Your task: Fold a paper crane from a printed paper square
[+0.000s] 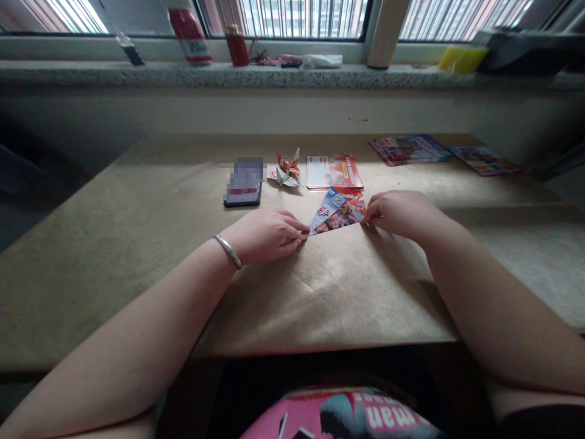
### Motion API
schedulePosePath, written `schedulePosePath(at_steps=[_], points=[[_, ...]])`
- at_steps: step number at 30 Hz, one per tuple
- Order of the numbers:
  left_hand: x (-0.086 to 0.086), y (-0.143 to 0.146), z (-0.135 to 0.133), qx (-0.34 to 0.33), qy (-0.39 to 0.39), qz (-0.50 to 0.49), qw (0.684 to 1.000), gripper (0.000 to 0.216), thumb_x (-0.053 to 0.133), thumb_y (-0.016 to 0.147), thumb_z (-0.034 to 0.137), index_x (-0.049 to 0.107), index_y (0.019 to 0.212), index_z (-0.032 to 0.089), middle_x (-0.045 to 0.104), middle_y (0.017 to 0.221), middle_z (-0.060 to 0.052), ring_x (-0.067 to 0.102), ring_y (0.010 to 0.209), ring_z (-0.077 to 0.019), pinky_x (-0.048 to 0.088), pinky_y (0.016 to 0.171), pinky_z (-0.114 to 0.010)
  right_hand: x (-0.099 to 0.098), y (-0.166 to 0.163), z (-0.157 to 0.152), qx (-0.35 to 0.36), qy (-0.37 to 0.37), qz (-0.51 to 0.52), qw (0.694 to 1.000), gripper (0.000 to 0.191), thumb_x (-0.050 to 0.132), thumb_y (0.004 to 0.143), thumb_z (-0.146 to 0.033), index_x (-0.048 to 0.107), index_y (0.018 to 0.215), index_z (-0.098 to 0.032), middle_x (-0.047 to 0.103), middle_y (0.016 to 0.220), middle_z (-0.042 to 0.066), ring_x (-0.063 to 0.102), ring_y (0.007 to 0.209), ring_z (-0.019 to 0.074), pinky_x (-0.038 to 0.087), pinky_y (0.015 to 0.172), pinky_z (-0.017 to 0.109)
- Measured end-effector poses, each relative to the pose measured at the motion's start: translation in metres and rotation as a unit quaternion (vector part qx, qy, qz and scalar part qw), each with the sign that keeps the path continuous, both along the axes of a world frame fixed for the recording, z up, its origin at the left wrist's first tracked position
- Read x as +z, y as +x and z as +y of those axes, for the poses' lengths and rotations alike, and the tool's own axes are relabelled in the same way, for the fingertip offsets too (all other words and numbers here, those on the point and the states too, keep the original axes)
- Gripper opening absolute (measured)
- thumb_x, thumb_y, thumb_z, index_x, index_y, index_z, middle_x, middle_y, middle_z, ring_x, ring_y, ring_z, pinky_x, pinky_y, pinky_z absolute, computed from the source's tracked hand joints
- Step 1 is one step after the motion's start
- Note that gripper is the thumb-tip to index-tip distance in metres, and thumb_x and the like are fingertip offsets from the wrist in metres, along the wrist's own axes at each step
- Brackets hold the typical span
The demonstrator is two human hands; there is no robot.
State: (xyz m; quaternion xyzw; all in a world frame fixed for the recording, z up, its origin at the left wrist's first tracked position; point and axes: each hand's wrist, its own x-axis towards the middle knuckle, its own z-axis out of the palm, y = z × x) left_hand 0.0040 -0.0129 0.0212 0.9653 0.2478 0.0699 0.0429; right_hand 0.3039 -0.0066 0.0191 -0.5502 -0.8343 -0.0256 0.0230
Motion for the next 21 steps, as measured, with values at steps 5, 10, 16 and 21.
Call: schedulePosePath(at_steps=[5,10,16,21], points=[[0.002,-0.001,-0.002,0.016,-0.006,0.013,1.0,0.031,0.047,0.091,0.026,0.075,0.102,0.024,0.073,0.111,0.002,0.066,0.107,-0.0164,0.052,0.095,-0.03,0.003,0.003,0.001,-0.018,-0.015,-0.009,1.0,0.027,0.059,0.071,-0.014,0.077,0.075,-0.034,0.075,0.09,-0.005,0.062,0.077,0.0167,0.038,0.06,0.029],[0.003,-0.002,-0.003,0.032,-0.007,0.009,0.999,0.03,0.047,0.091,0.028,0.076,0.1,0.025,0.074,0.108,0.001,0.067,0.106,-0.0162,0.053,0.093,-0.03,0.0,0.008,0.004,-0.007,-0.012,0.0,1.0,0.025,0.059,0.07,-0.016,0.077,0.074,-0.033,0.076,0.089,-0.004,0.061,0.072,0.0161,0.038,0.059,0.029],[0.001,-0.001,-0.001,0.013,-0.011,-0.005,1.0,0.029,0.048,0.091,0.026,0.075,0.099,0.024,0.074,0.107,0.0,0.066,0.102,-0.0164,0.052,0.093,-0.03,0.0,0.014,0.008,0.015,0.002,-0.037,0.999,0.027,0.059,0.068,-0.013,0.077,0.073,-0.031,0.076,0.081,-0.002,0.061,0.072,0.0182,0.04,0.068,0.033],[-0.001,-0.003,0.002,0.013,-0.032,-0.021,0.999,0.027,0.048,0.091,0.026,0.074,0.097,0.022,0.074,0.106,-0.003,0.066,0.101,-0.0169,0.052,0.092,-0.031,0.003,0.011,0.005,-0.029,0.036,-0.055,0.997,0.021,0.056,0.071,-0.017,0.075,0.072,-0.027,0.075,0.083,0.001,0.06,0.07,0.0192,0.037,0.062,0.033]])
